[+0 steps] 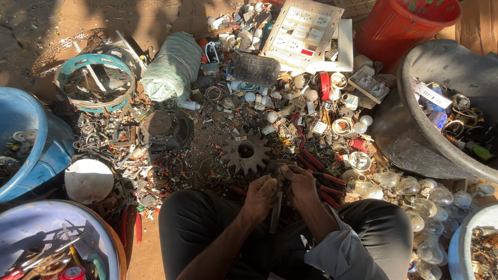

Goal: The person sits on the ground in a cluttered outdoor area and uses a hammer and pliers to dismantle a small electronic component. They repeatedly strike the component with the hammer to break it apart and use pliers to pull out internal wires and parts.

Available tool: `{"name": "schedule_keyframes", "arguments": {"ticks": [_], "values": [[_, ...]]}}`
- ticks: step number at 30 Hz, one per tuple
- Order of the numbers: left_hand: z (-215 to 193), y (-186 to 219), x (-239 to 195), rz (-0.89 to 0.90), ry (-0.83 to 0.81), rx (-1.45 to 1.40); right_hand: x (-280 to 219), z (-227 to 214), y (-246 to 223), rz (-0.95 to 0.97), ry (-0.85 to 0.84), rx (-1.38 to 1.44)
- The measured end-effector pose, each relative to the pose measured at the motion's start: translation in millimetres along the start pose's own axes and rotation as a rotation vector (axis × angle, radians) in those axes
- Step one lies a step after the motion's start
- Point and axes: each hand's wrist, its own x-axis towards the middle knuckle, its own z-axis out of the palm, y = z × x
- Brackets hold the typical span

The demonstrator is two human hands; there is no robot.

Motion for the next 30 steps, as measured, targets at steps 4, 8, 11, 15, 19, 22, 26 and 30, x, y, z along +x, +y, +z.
{"name": "schedule_keyframes", "arguments": {"ticks": [4,8,11,15,19,22,26,30], "values": [[-4,6,-48,0.044,-0.092,-0.038,18,-36,-76,-0.254,0.264,0.186],[-37,31,-94,0.053,0.121,-0.097,14,-29,-105,-0.221,0.073,0.207],[-66,61,-80,0.162,0.423,-0.272,-5,8,-76,-0.136,-0.209,0.334],[-69,79,-53,0.215,0.575,-0.371,-23,36,-59,-0.068,-0.252,0.214],[-27,58,-27,0.053,0.451,0.106,-23,40,-45,-0.117,-0.219,-0.034],[-11,43,-11,0.197,0.337,0.533,-19,36,-28,-0.212,-0.239,-0.226],[-19,39,-6,0.589,0.237,0.839,-11,37,-13,-0.392,-0.214,-0.565],[-45,34,-5,0.494,0.437,1.046,-11,43,-5,-0.32,-0.044,-0.917]]}}
